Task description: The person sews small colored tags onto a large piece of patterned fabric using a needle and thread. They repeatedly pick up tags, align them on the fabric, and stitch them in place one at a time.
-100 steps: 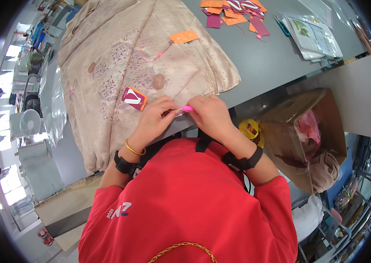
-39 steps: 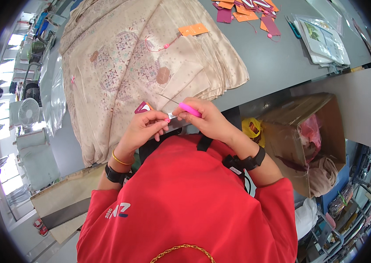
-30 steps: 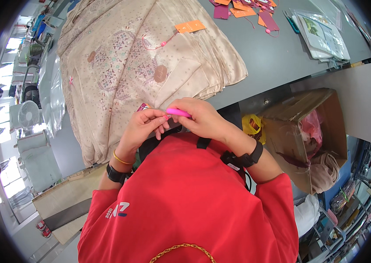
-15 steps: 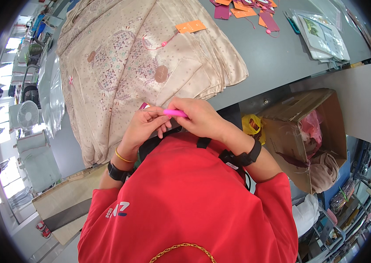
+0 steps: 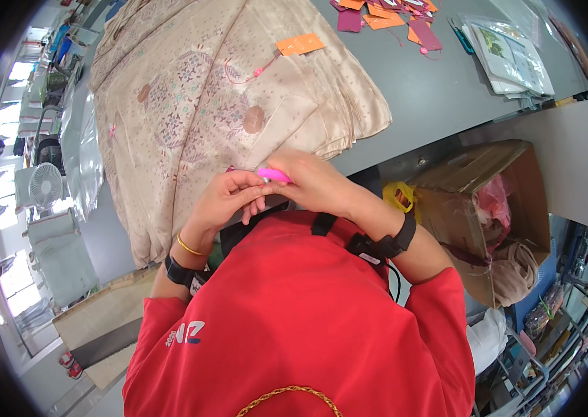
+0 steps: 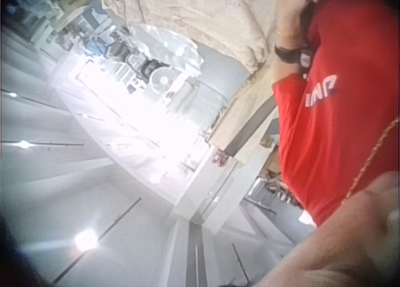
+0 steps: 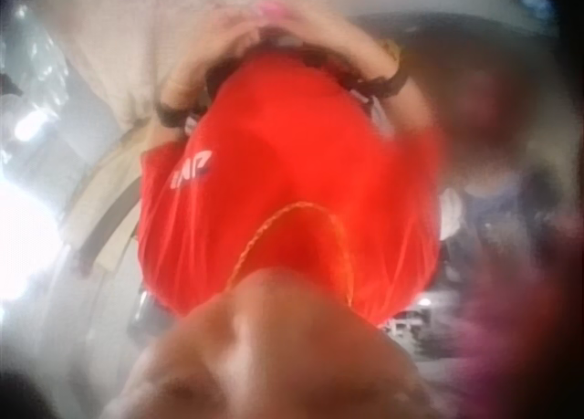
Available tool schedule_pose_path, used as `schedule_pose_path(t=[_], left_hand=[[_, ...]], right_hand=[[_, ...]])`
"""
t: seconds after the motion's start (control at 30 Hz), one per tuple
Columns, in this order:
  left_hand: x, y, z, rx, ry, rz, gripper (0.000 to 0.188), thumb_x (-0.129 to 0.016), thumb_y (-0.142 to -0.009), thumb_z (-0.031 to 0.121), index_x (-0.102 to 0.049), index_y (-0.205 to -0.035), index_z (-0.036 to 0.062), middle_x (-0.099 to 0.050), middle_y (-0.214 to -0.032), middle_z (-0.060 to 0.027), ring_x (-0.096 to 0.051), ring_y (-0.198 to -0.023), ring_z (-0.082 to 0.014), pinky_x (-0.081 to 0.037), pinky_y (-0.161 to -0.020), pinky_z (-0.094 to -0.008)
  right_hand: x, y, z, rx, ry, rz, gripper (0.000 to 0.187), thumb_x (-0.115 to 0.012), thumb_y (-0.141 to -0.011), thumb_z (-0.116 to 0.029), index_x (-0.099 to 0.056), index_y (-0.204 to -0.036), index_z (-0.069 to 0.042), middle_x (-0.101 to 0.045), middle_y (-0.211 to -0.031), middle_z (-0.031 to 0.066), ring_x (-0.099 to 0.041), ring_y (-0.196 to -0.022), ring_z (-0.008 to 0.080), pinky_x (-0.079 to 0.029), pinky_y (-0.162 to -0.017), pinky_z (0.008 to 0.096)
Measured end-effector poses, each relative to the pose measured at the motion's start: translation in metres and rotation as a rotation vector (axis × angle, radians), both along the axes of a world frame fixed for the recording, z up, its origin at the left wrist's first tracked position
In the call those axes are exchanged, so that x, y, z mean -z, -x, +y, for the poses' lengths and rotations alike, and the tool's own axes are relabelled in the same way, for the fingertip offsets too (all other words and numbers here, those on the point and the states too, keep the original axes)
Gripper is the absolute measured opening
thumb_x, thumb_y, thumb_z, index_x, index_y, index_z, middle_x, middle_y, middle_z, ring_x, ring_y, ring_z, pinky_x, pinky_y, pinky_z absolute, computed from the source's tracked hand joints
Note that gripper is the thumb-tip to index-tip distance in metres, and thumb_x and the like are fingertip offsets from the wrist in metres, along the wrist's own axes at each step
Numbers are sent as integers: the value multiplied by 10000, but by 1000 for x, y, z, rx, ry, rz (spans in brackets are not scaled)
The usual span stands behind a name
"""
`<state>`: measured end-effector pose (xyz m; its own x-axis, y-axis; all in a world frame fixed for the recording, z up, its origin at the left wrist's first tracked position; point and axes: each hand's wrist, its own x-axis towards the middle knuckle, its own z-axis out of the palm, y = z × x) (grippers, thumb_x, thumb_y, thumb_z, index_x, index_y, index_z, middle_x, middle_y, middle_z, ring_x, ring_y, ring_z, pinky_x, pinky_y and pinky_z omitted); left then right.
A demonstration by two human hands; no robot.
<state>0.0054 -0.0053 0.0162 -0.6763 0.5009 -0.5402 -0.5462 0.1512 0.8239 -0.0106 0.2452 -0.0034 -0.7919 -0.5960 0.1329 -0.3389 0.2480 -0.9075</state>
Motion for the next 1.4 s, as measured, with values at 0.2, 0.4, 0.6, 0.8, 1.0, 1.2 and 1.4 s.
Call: schedule_pose_path(t=[0.2, 0.4, 0.6, 0.8, 1.0, 1.2, 1.4], left_hand=[[-18, -11, 14, 63, 236, 123, 171, -650, -1125, 133, -746, -1175, 1, -710, -850, -20, -615, -648, -60, -511, -546, -224], [-41, -7, 18, 106, 395, 315, 213, -679, -1073, 175, -727, -1150, -18, -703, -808, -75, -613, -674, -125, -503, -618, -336], [-69, 1, 24, 290, 552, 850, 121, -661, -1020, 100, -696, -1064, -7, -699, -865, -141, -699, -795, -342, -526, -687, -436], [-105, 1, 33, 587, 859, 1296, 175, -674, -955, 53, -684, -1127, 25, -721, -1111, -179, -685, -1003, -356, -547, -829, -462], [-96, 37, 33, 580, 957, 1470, 367, -708, -895, 49, -661, -1252, -21, -639, -1292, -198, -615, -1220, -399, -520, -1018, -460], [-34, 42, 59, 290, 641, 1321, 399, -712, -857, 35, -638, -1242, -39, -626, -1266, -201, -609, -1224, -415, -517, -1044, -477], [-20, 52, 44, 237, 560, 1271, 326, -658, -843, -41, -645, -1169, -49, -646, -1189, -204, -641, -1172, -407, -530, -1036, -472]], right_hand=[[-5, 67, 15, 257, -139, 457, 259, -819, -956, -332, -717, -980, -95, -721, -1124, 40, -633, -1165, 305, -494, -965, 436], [9, 68, 39, -75, -172, 362, 334, -889, -860, -367, -704, -922, -97, -716, -1183, 3, -623, -1205, 279, -430, -1091, 420], [21, 43, 40, -8, -36, 339, 320, -932, -801, -240, -666, -835, -66, -693, -1322, 28, -615, -1233, 283, -468, -1053, 422], [30, 47, 35, 106, 100, 302, 187, -842, -842, -70, -658, -848, -36, -691, -1362, 62, -641, -1196, 311, -525, -983, 449], [19, 43, 43, 101, -5, 235, 128, -777, -842, -6, -660, -887, -32, -713, -1122, 78, -673, -1078, 323, -546, -919, 437], [-8, 47, 46, 82, 65, 257, 135, -810, -864, -92, -688, -900, -45, -717, -1057, 61, -677, -1039, 311, -553, -854, 419], [4, 152, 32, 327, -96, 530, 190, -831, -891, -215, -711, -898, -67, -733, -1060, 63, -675, -1084, 291, -513, -938, 419]])
